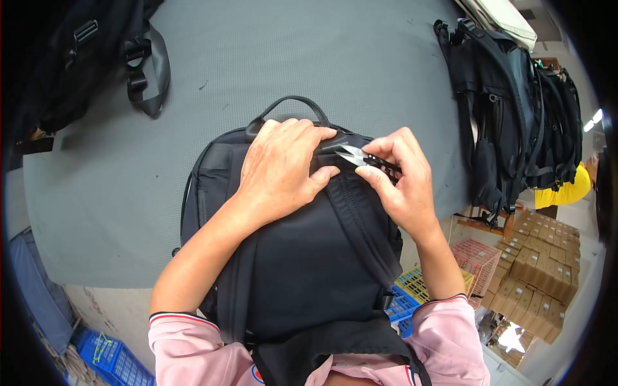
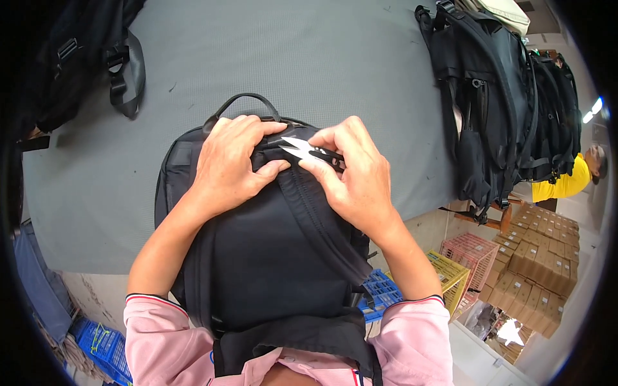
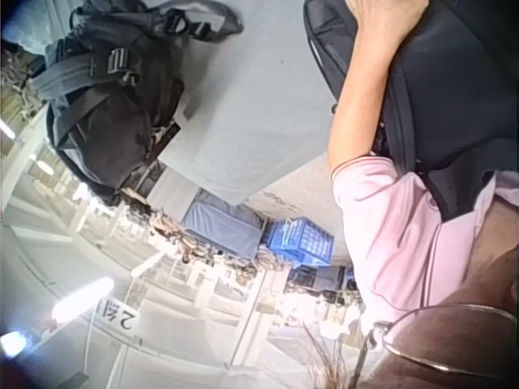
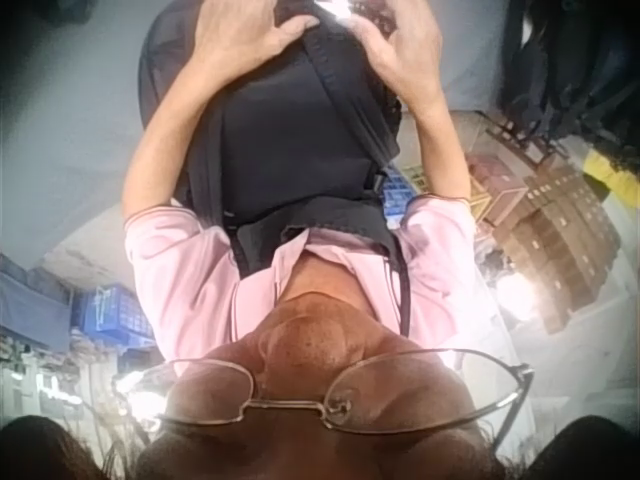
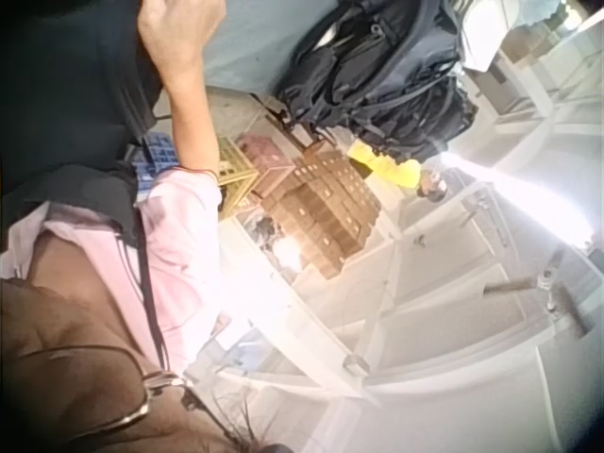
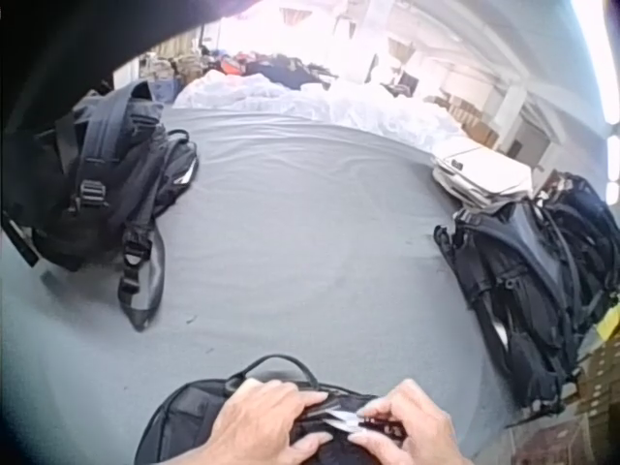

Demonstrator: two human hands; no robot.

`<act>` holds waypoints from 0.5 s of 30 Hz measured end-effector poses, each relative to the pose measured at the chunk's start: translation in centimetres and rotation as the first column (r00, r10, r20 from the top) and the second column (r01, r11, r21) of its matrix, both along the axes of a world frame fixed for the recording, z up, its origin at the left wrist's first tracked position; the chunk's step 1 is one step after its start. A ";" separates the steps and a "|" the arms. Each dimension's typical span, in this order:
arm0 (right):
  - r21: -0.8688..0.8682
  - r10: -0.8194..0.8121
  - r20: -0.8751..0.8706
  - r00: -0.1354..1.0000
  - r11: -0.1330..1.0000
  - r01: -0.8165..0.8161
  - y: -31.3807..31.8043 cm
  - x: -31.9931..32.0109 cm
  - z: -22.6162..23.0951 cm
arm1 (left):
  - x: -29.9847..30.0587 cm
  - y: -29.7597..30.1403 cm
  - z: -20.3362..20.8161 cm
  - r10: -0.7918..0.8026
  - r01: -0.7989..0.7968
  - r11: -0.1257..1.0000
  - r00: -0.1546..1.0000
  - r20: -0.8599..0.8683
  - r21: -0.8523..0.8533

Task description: Using small snips to trim loose threads and inspect backpacks at a factory workstation.

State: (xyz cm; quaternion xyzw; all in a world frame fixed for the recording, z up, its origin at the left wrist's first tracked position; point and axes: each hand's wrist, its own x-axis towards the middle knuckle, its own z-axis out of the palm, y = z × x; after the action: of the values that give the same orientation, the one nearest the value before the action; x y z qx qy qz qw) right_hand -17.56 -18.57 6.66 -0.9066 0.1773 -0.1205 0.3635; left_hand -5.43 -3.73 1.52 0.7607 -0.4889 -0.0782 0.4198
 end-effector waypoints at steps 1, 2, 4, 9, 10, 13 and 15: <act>-0.119 0.052 0.023 0.998 0.992 -0.049 -0.3 -0.2 -0.2 | 0.0 0.0 0.0 -0.003 0.003 1.000 1.000 -0.009 0.010; -0.120 0.051 0.023 0.998 0.992 -0.047 -0.3 -0.2 -0.1 | -0.1 0.0 0.1 -0.006 0.007 1.000 1.000 -0.017 0.019; -0.099 0.049 -0.006 0.999 0.994 -0.049 -0.5 -0.3 0.2 | 0.0 0.0 0.3 -0.003 0.003 1.000 1.000 -0.008 0.015; -0.031 0.080 0.011 0.997 0.996 -0.080 -0.7 0.1 -0.3 | -0.1 0.0 0.1 0.007 -0.007 1.000 1.000 0.011 0.002; -0.015 0.099 -0.016 0.995 0.995 -0.099 -0.7 0.2 -0.2 | -0.1 0.0 0.0 0.003 -0.003 1.000 1.000 0.008 0.007; -0.029 0.104 -0.036 0.994 0.994 -0.105 -0.6 0.6 0.1 | -0.1 -0.1 -0.1 0.000 0.000 1.000 1.000 0.005 0.009; -0.056 0.095 -0.026 0.995 0.994 -0.096 -0.4 0.8 0.5 | -0.1 0.0 0.0 0.004 -0.004 1.000 1.000 0.008 0.010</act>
State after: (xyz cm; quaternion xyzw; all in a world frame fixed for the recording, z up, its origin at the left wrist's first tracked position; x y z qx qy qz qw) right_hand -16.79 -18.98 7.18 -0.9255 0.1343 -0.0973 0.3404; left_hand -5.52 -3.72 1.54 0.7639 -0.4887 -0.0768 0.4144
